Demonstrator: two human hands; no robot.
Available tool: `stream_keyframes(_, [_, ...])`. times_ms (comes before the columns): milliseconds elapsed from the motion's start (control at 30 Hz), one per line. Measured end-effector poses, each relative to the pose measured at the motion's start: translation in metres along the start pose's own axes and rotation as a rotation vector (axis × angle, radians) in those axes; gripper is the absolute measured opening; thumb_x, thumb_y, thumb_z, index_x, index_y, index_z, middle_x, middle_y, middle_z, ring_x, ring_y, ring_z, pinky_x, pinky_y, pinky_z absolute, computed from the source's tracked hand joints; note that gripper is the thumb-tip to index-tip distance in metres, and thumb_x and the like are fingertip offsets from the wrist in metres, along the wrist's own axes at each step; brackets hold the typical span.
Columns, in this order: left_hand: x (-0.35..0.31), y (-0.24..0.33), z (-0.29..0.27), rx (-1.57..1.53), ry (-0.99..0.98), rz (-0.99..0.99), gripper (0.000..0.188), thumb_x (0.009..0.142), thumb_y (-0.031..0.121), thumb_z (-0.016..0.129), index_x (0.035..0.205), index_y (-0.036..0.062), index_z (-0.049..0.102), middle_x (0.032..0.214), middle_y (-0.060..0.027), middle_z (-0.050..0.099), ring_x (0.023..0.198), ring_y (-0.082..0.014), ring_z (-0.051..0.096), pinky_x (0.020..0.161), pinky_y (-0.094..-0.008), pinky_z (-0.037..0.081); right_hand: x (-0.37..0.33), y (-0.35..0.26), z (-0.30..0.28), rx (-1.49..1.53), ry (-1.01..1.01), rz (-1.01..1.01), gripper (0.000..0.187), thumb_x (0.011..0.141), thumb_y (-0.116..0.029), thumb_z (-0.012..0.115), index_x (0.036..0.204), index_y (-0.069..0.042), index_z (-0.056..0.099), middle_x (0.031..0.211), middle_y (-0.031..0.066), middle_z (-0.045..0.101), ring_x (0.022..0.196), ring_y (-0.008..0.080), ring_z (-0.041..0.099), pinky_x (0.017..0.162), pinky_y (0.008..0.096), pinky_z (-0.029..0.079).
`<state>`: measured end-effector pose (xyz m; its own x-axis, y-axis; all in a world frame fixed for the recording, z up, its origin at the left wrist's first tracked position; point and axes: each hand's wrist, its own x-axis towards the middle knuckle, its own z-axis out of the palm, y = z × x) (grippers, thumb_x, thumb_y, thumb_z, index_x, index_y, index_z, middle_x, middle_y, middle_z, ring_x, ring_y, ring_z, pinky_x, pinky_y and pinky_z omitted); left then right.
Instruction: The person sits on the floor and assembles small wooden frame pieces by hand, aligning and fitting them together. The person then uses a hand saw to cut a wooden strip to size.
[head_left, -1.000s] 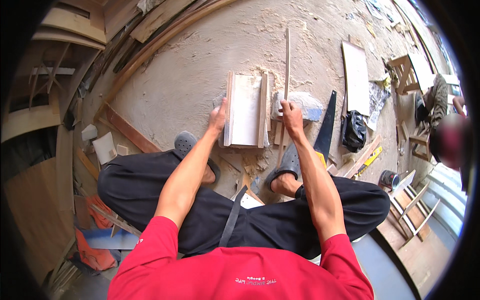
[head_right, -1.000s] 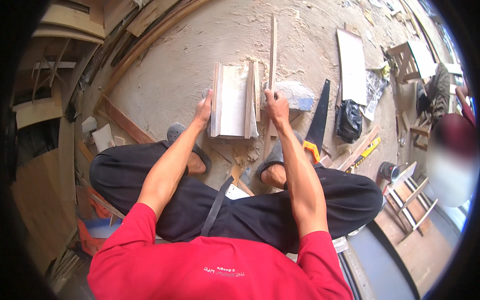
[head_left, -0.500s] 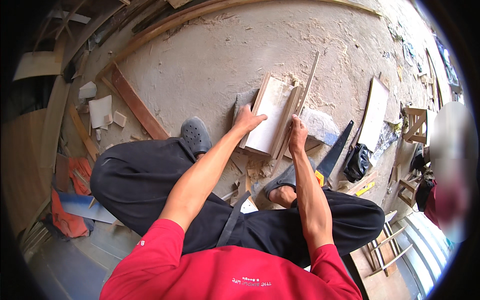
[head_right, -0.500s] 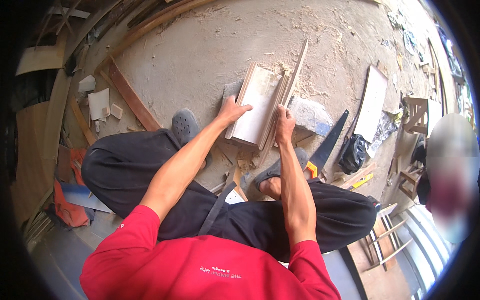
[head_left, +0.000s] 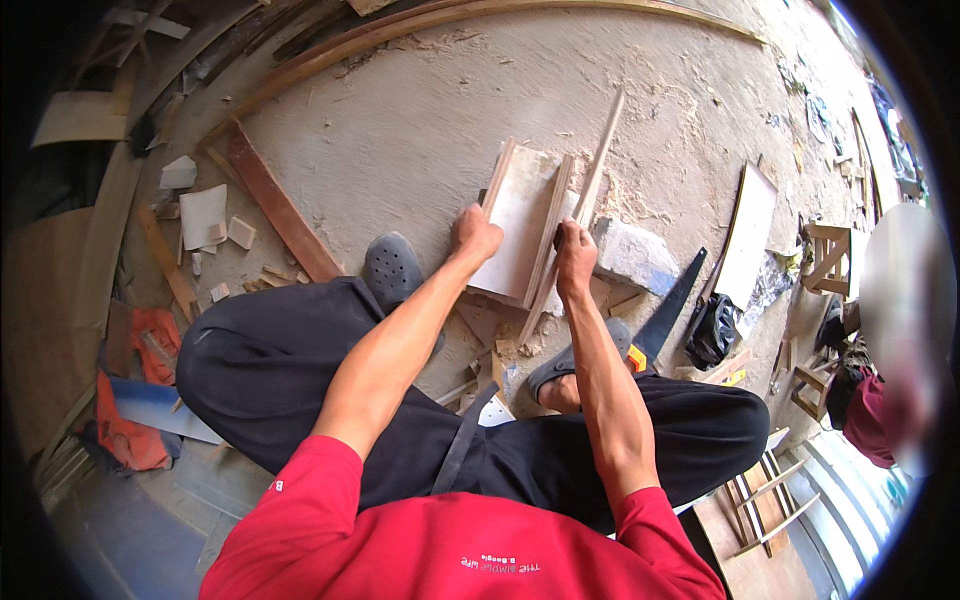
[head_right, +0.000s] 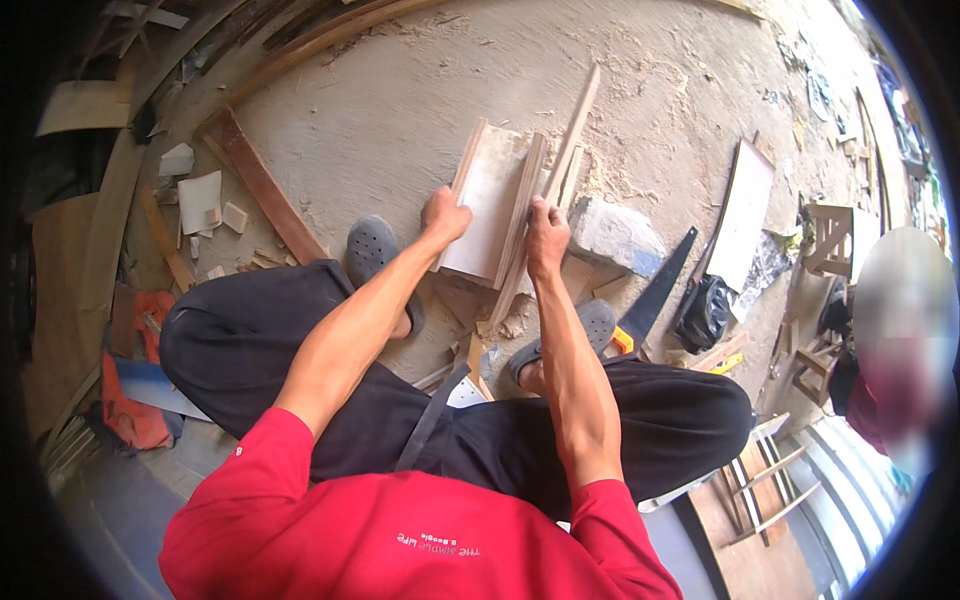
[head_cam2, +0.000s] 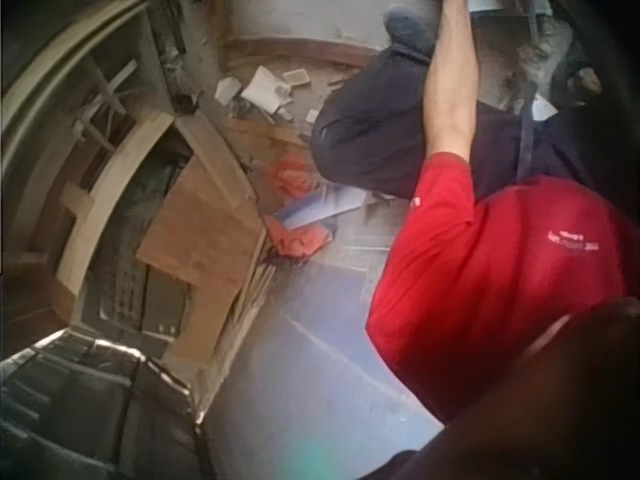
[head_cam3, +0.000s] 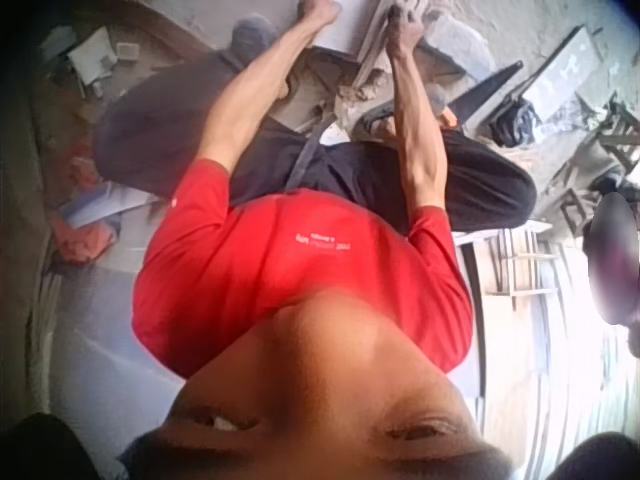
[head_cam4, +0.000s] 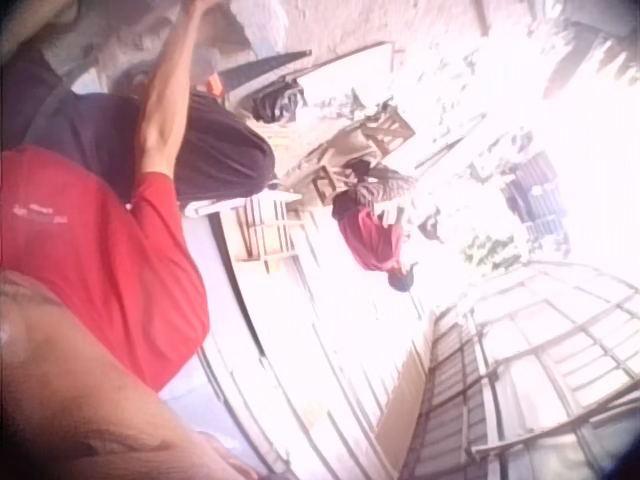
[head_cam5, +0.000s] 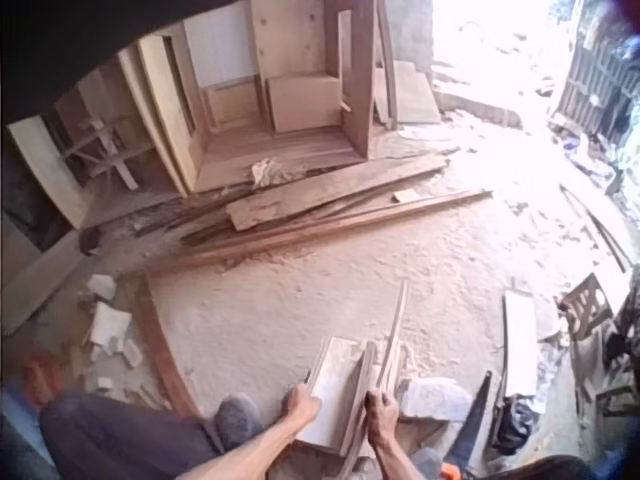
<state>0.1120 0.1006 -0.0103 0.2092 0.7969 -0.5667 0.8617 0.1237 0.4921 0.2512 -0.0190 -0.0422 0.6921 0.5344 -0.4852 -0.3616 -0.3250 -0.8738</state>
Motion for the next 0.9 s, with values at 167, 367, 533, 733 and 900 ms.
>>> stream_keyframes(167, [0.044,-0.038,-0.068,0.035,0.129,0.012,0.033,0.07,0.013,0.063,0.096,-0.0056,0.066,0.093,-0.0289,0.068,0.092,-0.0412,0.067,0.082,-0.0458,0.053,0.007,-0.016,0.089,-0.185,-0.08,-0.05,0.056,0.087,-0.045,0.067,0.105,0.008,0.065,0.095,0.0185,0.068,0.085,0.0241,0.063,0.08,0.037,0.049])
stream_keyframes(367, [0.133,-0.09,-0.145,0.151,0.127,0.015,0.035,0.07,0.015,0.064,0.097,-0.0054,0.066,0.097,-0.0291,0.067,0.095,-0.0409,0.067,0.082,-0.0457,0.053,0.022,-0.031,0.206,-0.221,-0.088,-0.07,0.06,0.082,-0.049,0.07,0.107,0.006,0.065,0.095,0.0234,0.07,0.09,0.0301,0.068,0.081,0.0389,0.05])
stream_keyframes(533, [0.182,-0.106,-0.164,0.191,0.056,-0.027,0.033,0.072,0.016,0.063,0.098,-0.0044,0.066,0.097,-0.0277,0.068,0.096,-0.0412,0.067,0.083,-0.0459,0.052,0.044,-0.019,0.247,-0.217,-0.13,0.0,0.057,0.079,-0.047,0.072,0.102,0.005,0.068,0.093,0.0217,0.071,0.089,0.0304,0.069,0.081,0.039,0.051])
stream_keyframes(733, [0.2,-0.134,-0.132,0.187,0.042,-0.022,0.039,0.075,0.02,0.066,0.108,-0.0022,0.064,0.102,-0.0266,0.067,0.101,-0.0398,0.065,0.086,-0.0451,0.052,0.037,-0.023,0.247,-0.304,-0.124,0.014,0.06,0.078,-0.046,0.072,0.101,0.009,0.066,0.094,0.0248,0.069,0.09,0.0341,0.068,0.083,0.041,0.051])
stream_keyframes(900, [0.185,-0.124,-0.139,0.242,0.079,0.063,0.046,0.078,0.029,0.069,0.113,-0.0006,0.064,0.111,-0.025,0.066,0.106,-0.0387,0.063,0.092,-0.0444,0.049,0.016,-0.041,0.211,-0.449,-0.108,-0.258,0.062,0.078,-0.044,0.077,0.11,0.008,0.062,0.101,0.0211,0.067,0.092,0.0282,0.065,0.084,0.038,0.051])
